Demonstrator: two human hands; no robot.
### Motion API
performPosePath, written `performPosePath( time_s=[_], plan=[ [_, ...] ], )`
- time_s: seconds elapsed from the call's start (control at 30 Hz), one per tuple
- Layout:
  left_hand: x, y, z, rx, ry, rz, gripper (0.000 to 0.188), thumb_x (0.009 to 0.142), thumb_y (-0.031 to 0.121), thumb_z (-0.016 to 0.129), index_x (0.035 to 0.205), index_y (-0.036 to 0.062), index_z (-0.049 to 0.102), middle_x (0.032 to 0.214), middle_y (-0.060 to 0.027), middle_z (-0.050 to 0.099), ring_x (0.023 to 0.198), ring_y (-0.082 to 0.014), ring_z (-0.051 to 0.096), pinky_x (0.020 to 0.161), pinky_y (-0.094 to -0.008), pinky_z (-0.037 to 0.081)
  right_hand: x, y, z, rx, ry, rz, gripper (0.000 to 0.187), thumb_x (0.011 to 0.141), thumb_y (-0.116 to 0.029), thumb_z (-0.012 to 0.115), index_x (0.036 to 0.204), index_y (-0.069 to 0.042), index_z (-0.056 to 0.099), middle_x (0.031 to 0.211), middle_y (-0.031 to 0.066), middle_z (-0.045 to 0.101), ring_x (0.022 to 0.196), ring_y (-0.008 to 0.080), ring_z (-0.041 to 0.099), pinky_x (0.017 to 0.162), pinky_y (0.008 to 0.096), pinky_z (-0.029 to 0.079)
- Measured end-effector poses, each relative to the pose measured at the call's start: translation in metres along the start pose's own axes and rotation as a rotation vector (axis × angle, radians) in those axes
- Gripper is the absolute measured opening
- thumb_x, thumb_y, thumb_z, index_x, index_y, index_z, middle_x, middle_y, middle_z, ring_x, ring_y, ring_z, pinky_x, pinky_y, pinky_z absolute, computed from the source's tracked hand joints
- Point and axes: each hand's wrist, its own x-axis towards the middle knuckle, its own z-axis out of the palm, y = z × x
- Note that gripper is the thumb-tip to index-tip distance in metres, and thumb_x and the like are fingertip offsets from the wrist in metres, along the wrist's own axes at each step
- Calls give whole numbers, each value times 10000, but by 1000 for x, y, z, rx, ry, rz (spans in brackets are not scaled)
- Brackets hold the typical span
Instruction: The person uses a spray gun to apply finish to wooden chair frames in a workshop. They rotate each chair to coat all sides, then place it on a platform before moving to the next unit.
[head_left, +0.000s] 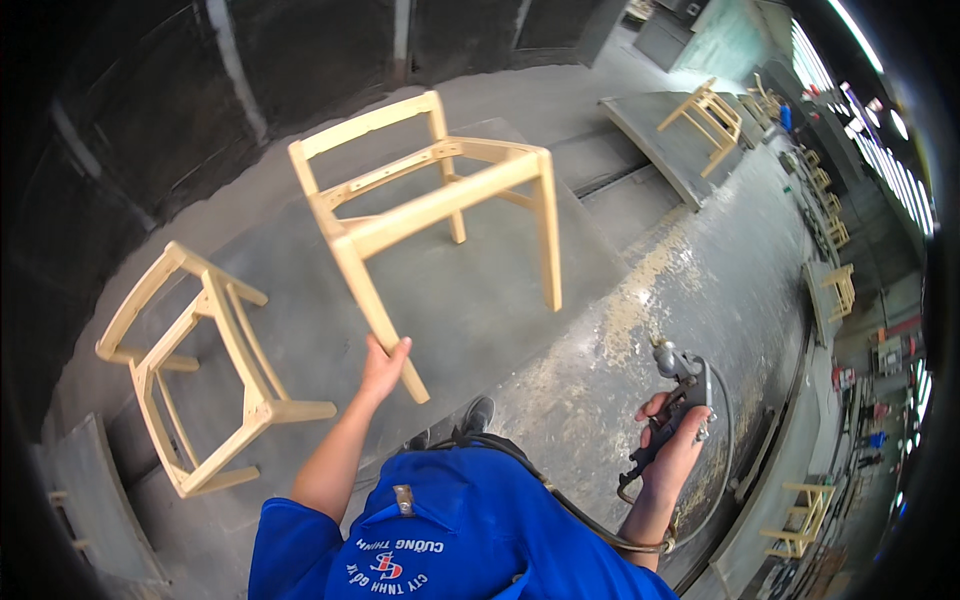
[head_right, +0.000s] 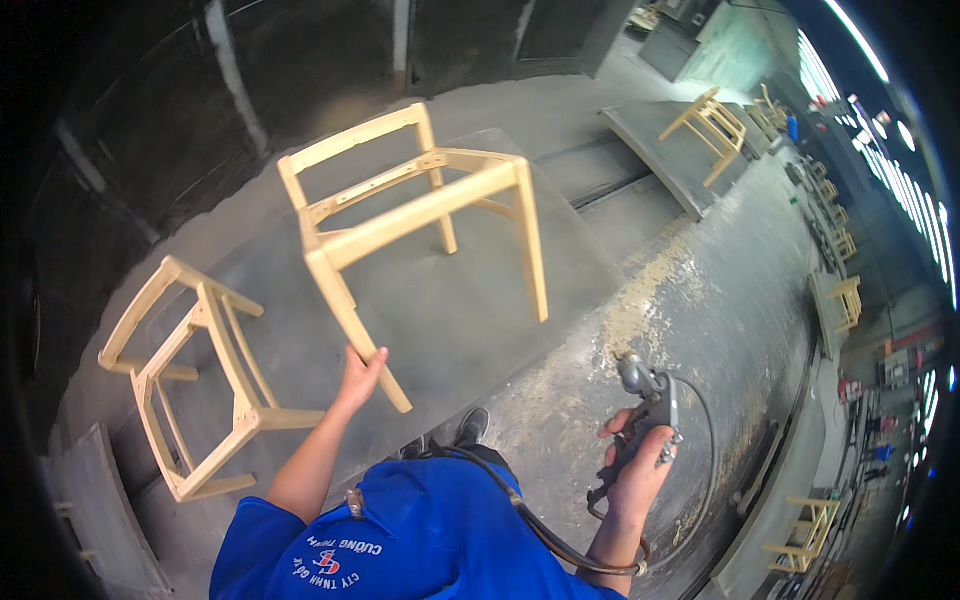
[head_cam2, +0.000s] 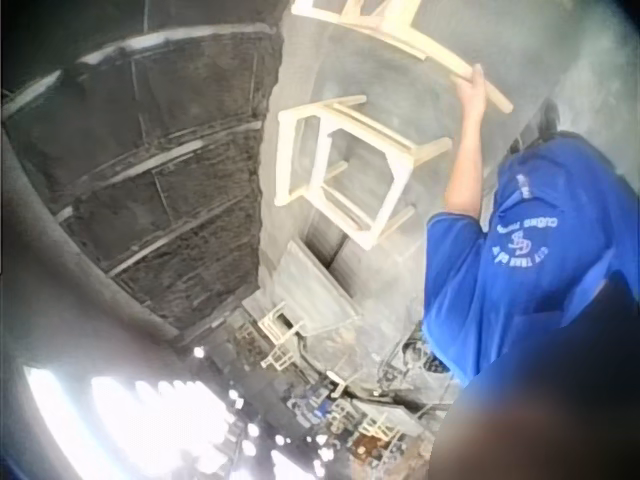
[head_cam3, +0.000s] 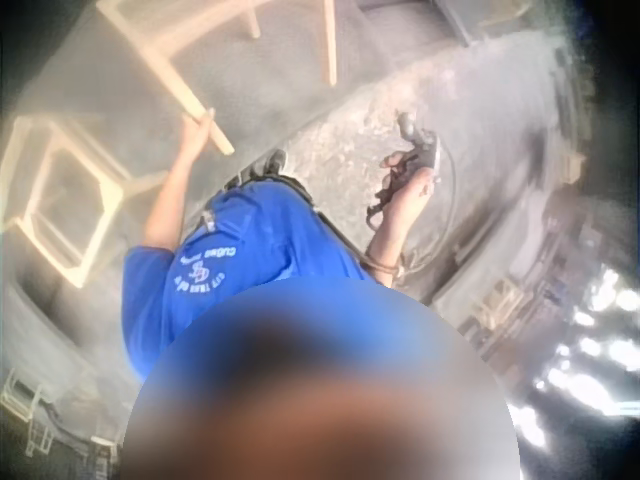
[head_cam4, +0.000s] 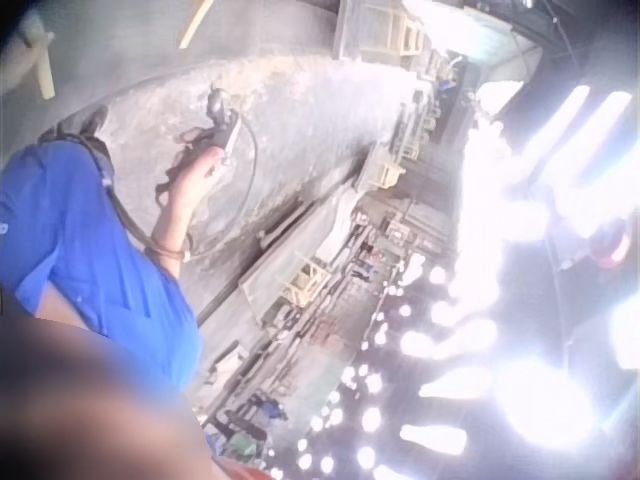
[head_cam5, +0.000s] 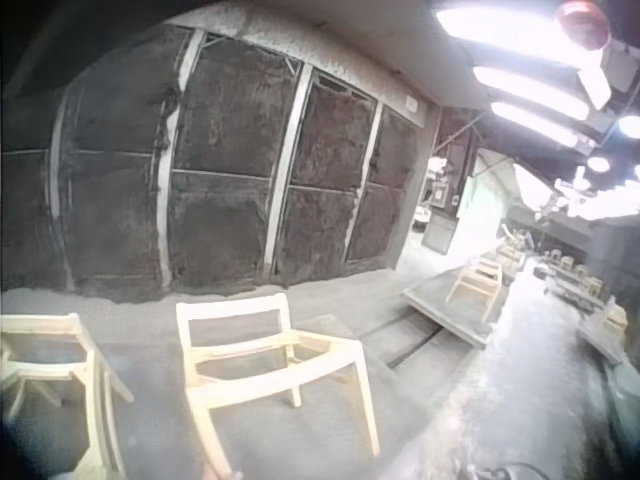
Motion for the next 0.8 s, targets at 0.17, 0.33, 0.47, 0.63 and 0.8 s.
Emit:
performPosePath(
  time_s=[0.17,0.33,0.47,0.63,0.8],
  plan=[
    [-33,-25,-3,71,-241,-21,537,975,345,659,1276,-61,477,1156,-235,632,1076,-326,641,928,-414,509,0,0,1,-16,32,68,614,1029,-614,413,1171,-30,541,837,72,614,715,152,631,445,207,383],
    [-33,-52,72,185,-177,-15,523,948,295,679,1272,-72,492,1221,-305,583,1173,-442,573,985,-472,475,-10,-9,2,-112,69,65,607,1031,-614,415,1160,-35,544,830,67,604,704,142,613,439,207,367],
    [23,-59,122,161,-248,17,492,949,269,676,1272,-66,513,1224,-308,596,1186,-459,569,986,-490,482,-27,-15,-1,-203,63,29,615,1041,-604,404,1214,-28,533,833,61,592,700,132,596,446,206,359],
    [86,-31,138,600,-750,88,394,946,270,671,1182,-39,605,1147,-248,678,1115,-433,635,938,-495,517,-57,-18,6,-172,25,96,617,1041,-597,404,1269,-33,507,838,66,592,694,127,584,444,208,355],
    [48,-99,101,235,-577,103,363,950,301,651,1166,9,654,1123,-242,694,1059,-403,665,895,-466,535,-82,-15,35,-119,-72,90,653,1027,-625,395,1371,-80,495,887,92,644,661,110,577,427,219,372]
  ],
)
